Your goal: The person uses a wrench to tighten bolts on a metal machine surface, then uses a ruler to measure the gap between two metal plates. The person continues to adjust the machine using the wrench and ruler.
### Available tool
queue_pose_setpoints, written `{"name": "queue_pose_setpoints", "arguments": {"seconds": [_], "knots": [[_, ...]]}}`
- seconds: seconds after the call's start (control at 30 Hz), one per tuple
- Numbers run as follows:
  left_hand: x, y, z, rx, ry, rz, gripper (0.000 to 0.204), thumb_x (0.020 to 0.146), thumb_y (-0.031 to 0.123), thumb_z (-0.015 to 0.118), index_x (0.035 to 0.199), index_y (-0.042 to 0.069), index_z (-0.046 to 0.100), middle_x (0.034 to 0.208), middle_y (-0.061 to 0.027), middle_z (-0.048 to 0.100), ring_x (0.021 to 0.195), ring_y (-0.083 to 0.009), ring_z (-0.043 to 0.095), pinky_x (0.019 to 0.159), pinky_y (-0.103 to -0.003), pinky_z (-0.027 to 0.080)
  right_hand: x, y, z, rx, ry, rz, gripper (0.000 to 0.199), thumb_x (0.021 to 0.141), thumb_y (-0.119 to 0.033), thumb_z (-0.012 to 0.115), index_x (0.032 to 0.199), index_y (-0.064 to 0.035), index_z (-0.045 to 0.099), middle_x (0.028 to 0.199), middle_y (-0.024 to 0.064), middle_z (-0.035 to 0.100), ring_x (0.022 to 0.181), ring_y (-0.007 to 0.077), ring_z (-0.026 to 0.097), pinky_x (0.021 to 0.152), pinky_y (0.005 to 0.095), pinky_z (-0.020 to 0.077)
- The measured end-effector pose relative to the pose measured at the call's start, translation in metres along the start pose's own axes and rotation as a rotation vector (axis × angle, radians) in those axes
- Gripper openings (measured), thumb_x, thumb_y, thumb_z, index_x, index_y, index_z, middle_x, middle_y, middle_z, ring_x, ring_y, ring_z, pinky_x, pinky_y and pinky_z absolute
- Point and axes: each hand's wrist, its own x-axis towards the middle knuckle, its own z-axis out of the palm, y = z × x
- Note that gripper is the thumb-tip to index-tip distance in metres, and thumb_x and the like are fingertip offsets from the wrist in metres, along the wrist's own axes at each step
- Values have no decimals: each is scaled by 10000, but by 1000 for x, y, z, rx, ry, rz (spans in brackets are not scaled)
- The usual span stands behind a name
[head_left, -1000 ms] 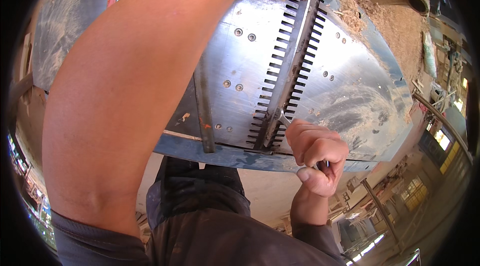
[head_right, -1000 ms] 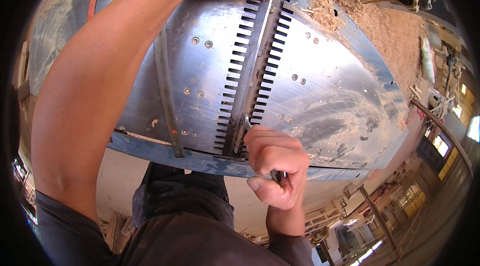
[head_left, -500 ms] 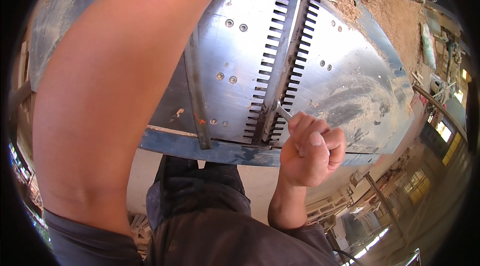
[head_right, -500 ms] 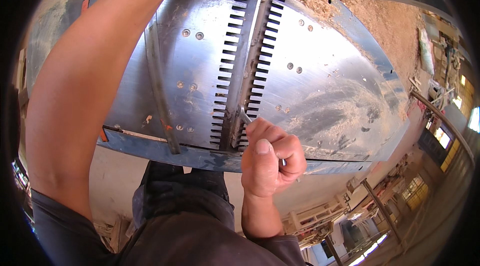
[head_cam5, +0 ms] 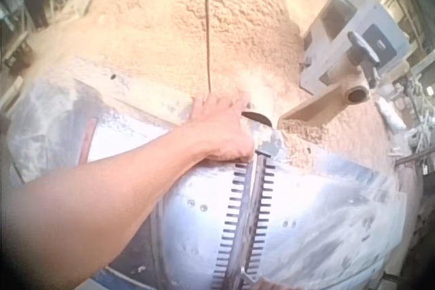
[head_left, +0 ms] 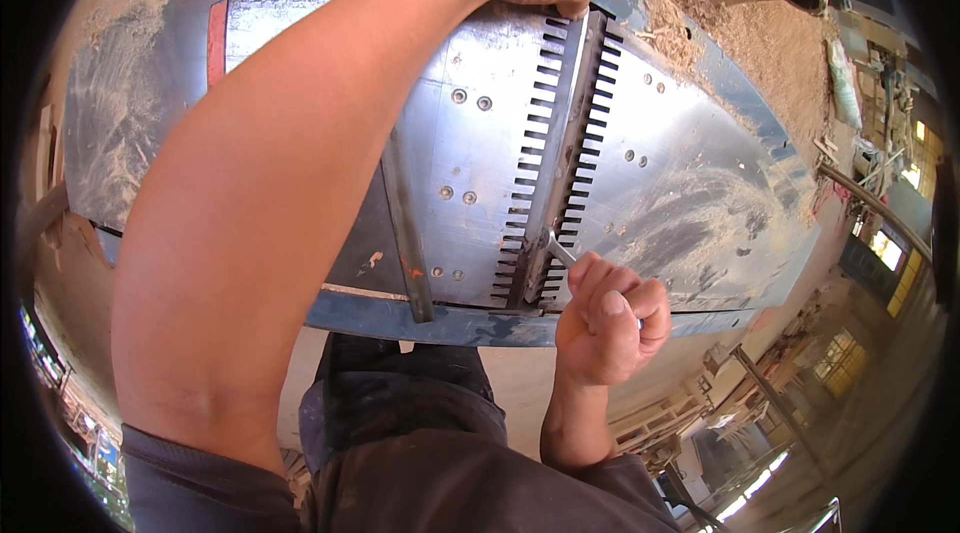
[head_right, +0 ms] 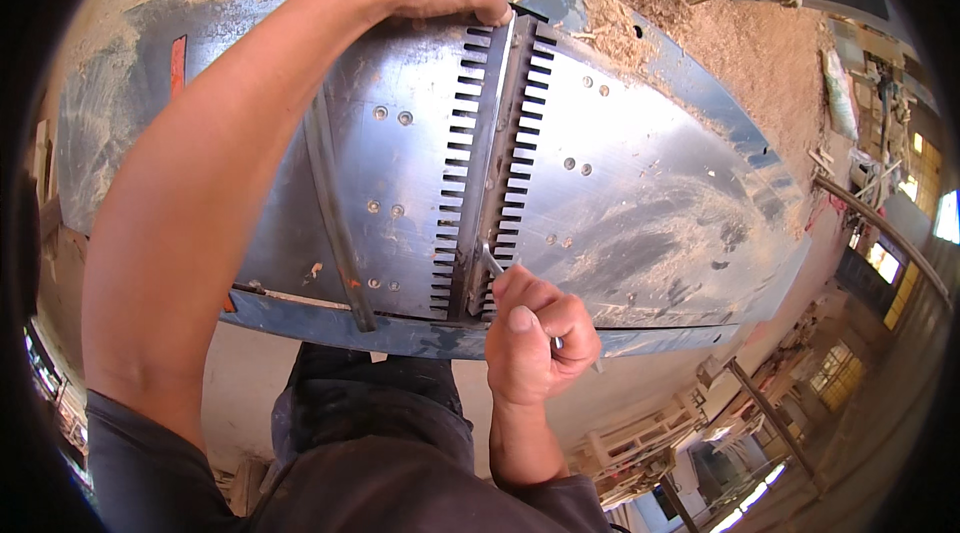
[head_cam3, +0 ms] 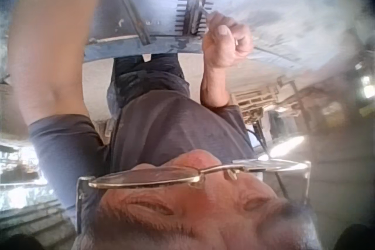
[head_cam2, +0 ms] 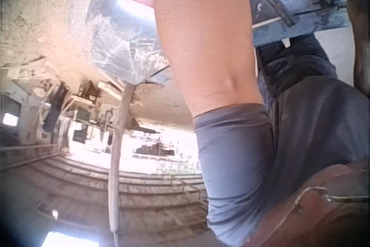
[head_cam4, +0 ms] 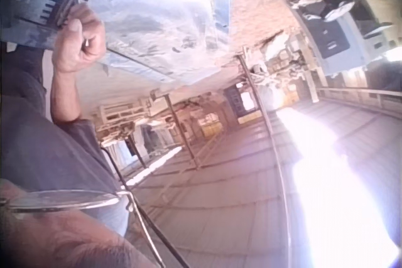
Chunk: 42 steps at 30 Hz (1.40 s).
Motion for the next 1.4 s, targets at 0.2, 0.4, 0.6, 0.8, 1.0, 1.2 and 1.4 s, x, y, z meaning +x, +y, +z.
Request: {"name": "queue_pose_setpoints", "arguments": {"seconds": [0.2, 0.4, 0.6, 0.8, 1.0, 1.2, 1.4], "knots": [[2, -2, -1, 51, -18, -48, 1084, 699, 344, 704, 1626, 14, 251, 1695, -190, 249, 1571, -386, 191, 1293, -531, 56, 44, -12, 3, 68, -30, 52, 299, 935, -5, 568, 742, -119, 369, 575, -8, 376, 518, 100, 292, 549, 351, 309], [1, -3, 7, 42, 50, -14, 1080, 698, 342, 692, 1626, 8, 252, 1698, -191, 240, 1576, -380, 179, 1293, -531, 52, 75, -2, 9, 64, -65, 77, 303, 926, 8, 556, 736, -121, 358, 565, -14, 367, 501, 94, 278, 543, 347, 304], [-8, 2, 2, 31, 64, -4, 1075, 698, 334, 697, 1628, 19, 258, 1699, -180, 243, 1572, -375, 189, 1294, -528, 50, 93, 3, 8, 81, -130, 158, 303, 923, 6, 540, 727, -122, 347, 557, -18, 346, 481, 94, 265, 515, 337, 290], [-12, 5, 2, 59, 61, -6, 1080, 690, 338, 696, 1630, 27, 261, 1697, -171, 257, 1571, -361, 201, 1294, -525, 56, 142, 6, 25, 3, -128, 430, 302, 912, -12, 542, 704, -127, 356, 545, -20, 341, 451, 86, 260, 456, 304, 264], [-3, -1, 4, 55, 46, -21, 1090, 682, 347, 698, 1629, 28, 265, 1687, -173, 279, 1565, -363, 216, 1295, -526, 57, 167, 16, 36, -153, -166, 582, 327, 935, -64, 551, 682, -152, 363, 543, -41, 299, 439, 79, 251, 448, 290, 260], [-1, 1, 1, 58, 12, -35, 1085, 687, 350, 699, 1629, 30, 266, 1683, -180, 284, 1561, -373, 223, 1294, -532, 62, 168, 23, 51, -226, -82, 593, 324, 931, -23, 576, 685, -135, 397, 545, -45, 319, 435, 79, 262, 440, 296, 273], [-5, -3, 15, 35, 141, 4, 1057, 703, 359, 691, 1623, 32, 284, 1675, -187, 297, 1555, -381, 232, 1293, -536, 65, 166, 30, 56, -274, -71, 576, 330, 929, -14, 591, 690, -138, 400, 554, -50, 328, 442, 70, 269, 434, 285, 268]]}}
